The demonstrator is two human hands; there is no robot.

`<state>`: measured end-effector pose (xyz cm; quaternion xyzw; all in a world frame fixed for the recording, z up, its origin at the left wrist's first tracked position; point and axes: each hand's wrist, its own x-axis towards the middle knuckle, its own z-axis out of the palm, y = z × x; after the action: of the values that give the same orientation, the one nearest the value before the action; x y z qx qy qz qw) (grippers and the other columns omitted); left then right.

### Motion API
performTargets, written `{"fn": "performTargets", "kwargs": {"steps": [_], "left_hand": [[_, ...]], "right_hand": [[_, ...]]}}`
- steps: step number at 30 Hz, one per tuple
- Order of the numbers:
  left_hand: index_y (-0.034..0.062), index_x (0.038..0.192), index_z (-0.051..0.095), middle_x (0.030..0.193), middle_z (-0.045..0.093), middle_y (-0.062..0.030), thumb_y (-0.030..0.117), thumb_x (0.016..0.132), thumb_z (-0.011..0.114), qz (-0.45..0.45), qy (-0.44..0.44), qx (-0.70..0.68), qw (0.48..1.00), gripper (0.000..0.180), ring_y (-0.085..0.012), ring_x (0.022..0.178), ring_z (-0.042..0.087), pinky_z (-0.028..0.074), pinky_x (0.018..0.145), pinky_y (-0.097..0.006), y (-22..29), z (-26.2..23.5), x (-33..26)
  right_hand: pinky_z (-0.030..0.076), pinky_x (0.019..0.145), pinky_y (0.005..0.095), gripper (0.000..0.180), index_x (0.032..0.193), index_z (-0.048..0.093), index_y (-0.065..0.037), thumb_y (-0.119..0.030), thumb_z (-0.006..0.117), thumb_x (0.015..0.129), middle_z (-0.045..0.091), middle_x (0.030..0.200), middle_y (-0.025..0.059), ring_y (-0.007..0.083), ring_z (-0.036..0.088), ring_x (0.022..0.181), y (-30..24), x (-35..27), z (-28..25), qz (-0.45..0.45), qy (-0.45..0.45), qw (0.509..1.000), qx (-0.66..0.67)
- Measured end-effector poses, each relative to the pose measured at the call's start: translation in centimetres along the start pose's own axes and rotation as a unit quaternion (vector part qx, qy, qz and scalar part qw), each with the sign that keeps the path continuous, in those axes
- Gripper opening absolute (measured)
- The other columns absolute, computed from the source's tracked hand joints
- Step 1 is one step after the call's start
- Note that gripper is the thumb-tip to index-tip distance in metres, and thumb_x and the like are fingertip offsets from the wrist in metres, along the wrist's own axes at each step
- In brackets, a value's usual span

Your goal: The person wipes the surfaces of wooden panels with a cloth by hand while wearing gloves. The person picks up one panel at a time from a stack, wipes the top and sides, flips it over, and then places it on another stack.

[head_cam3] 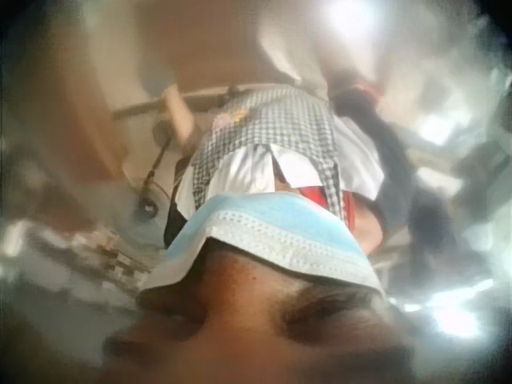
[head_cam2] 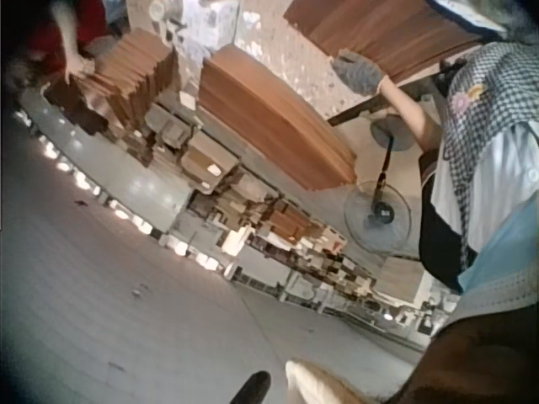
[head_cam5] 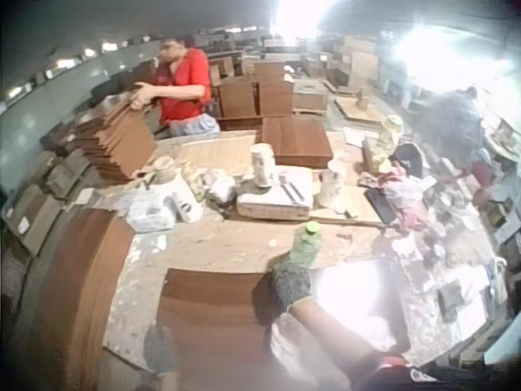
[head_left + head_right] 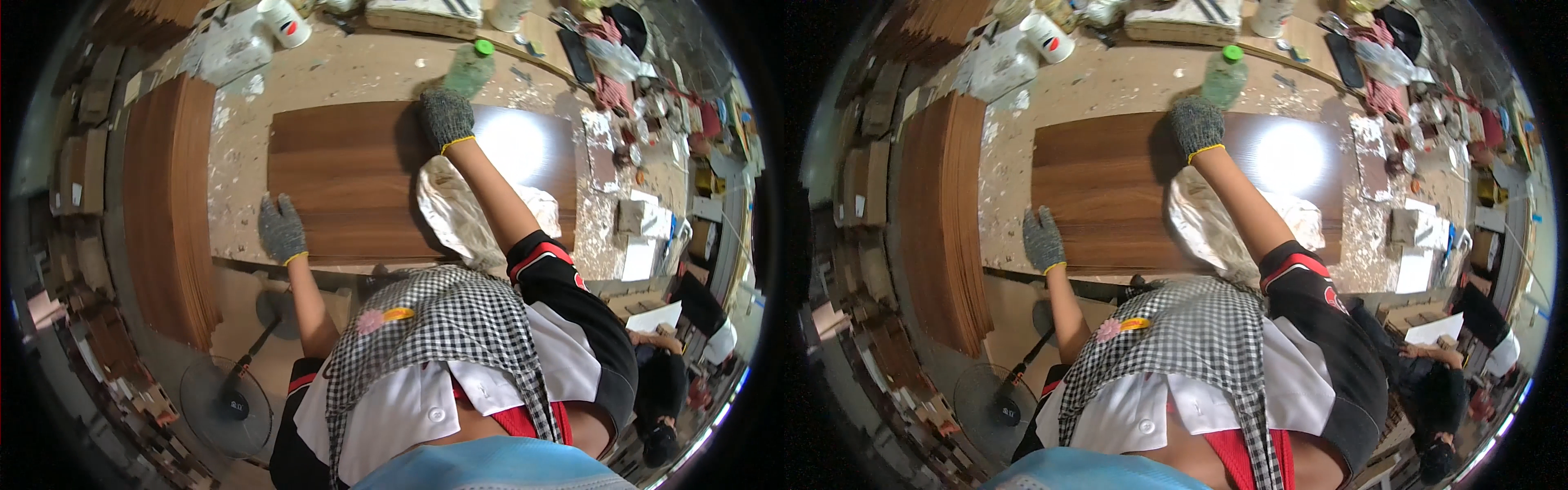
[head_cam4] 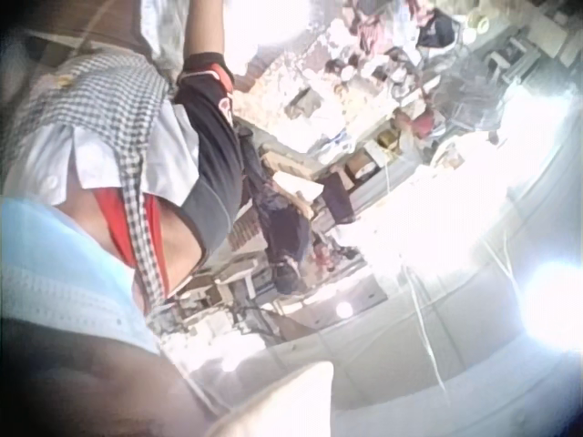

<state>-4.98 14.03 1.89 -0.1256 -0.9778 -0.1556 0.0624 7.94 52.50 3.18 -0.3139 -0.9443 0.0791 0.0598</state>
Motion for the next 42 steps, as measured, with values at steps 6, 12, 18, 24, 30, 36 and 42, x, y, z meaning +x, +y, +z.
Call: {"fn": "performTargets", "kwargs": {"steps": [6,12,18,24,30,36,42], "left_hand": [[-0.0021,0.130,0.063,0.127,0.066,-0.0262,0.043,0.102,0.053,-0.006,0.012,-0.025,1.000,0.054,-0.0425,0.117,0.063,0.048,0.103,-0.048,0.8,-1.1,-0.2],[-0.0011,0.138,0.058,0.138,0.059,-0.0272,0.045,0.103,0.051,-0.053,-0.067,-0.056,0.995,0.058,-0.0415,0.126,0.058,0.046,0.108,-0.046,1.5,-1.8,0.2],[0.0002,0.142,0.053,0.135,0.061,-0.0277,0.045,0.104,0.050,-0.027,-0.061,-0.042,0.997,0.059,-0.0430,0.121,0.060,0.048,0.103,-0.050,1.2,-1.4,0.3],[0.0008,0.142,0.053,0.135,0.060,-0.0283,0.042,0.104,0.050,-0.032,-0.045,-0.071,0.996,0.056,-0.0442,0.120,0.060,0.049,0.102,-0.050,1.0,-1.7,0.1],[-0.0021,0.138,0.054,0.134,0.060,-0.0262,0.026,0.103,0.055,-0.019,0.035,-0.216,0.976,0.044,-0.0407,0.124,0.057,0.045,0.106,-0.048,0.1,-2.4,-0.2],[-0.0021,0.142,0.050,0.144,0.050,-0.0282,0.025,0.103,0.057,-0.032,0.223,-0.178,0.958,0.047,-0.0452,0.130,0.049,0.038,0.111,-0.052,-4.1,-5.1,-5.0],[0.0016,0.138,0.057,0.143,0.053,-0.0204,0.028,0.105,0.057,-0.173,0.232,-0.109,0.951,0.042,-0.0360,0.123,0.056,0.046,0.105,-0.045,-12.3,-0.7,-15.4]], "right_hand": [[0.058,0.077,0.0457,0.019,0.088,0.075,-0.008,-0.015,0.058,0.089,0.074,0.090,0.0167,0.0338,0.073,0.087,-10.0,4.1,3.4,-0.112,0.069,0.991,0.020],[0.058,0.076,0.0437,0.019,0.090,0.076,-0.007,-0.016,0.059,0.088,0.074,0.091,0.0170,0.0327,0.073,0.089,-21.9,7.6,4.8,-0.154,0.041,0.986,0.043],[0.058,0.081,0.0449,0.021,0.092,0.078,-0.006,-0.018,0.062,0.088,0.075,0.098,0.0183,0.0343,0.074,0.093,-30.7,10.4,6.8,-0.237,0.010,0.969,0.061],[0.057,0.084,0.0461,0.022,0.103,0.075,-0.011,-0.026,0.061,0.092,0.074,0.104,0.0163,0.0345,0.071,0.099,-27.4,13.3,5.5,-0.208,0.017,0.972,0.106],[0.055,0.095,0.0455,0.030,0.117,0.075,-0.016,-0.031,0.062,0.095,0.072,0.118,0.0150,0.0341,0.069,0.110,-25.5,13.7,4.5,-0.370,-0.095,0.917,0.114],[0.057,0.085,0.0475,0.022,0.103,0.076,-0.012,-0.027,0.063,0.092,0.074,0.101,0.0169,0.0371,0.071,0.095,-25.8,14.5,3.8,-0.329,0.003,0.939,0.103],[0.057,0.077,0.0474,0.023,0.095,0.074,-0.008,-0.025,0.058,0.095,0.074,0.094,0.0155,0.0366,0.071,0.086,-29.8,2.6,4.9,-0.357,-0.055,0.932,0.034]]}}
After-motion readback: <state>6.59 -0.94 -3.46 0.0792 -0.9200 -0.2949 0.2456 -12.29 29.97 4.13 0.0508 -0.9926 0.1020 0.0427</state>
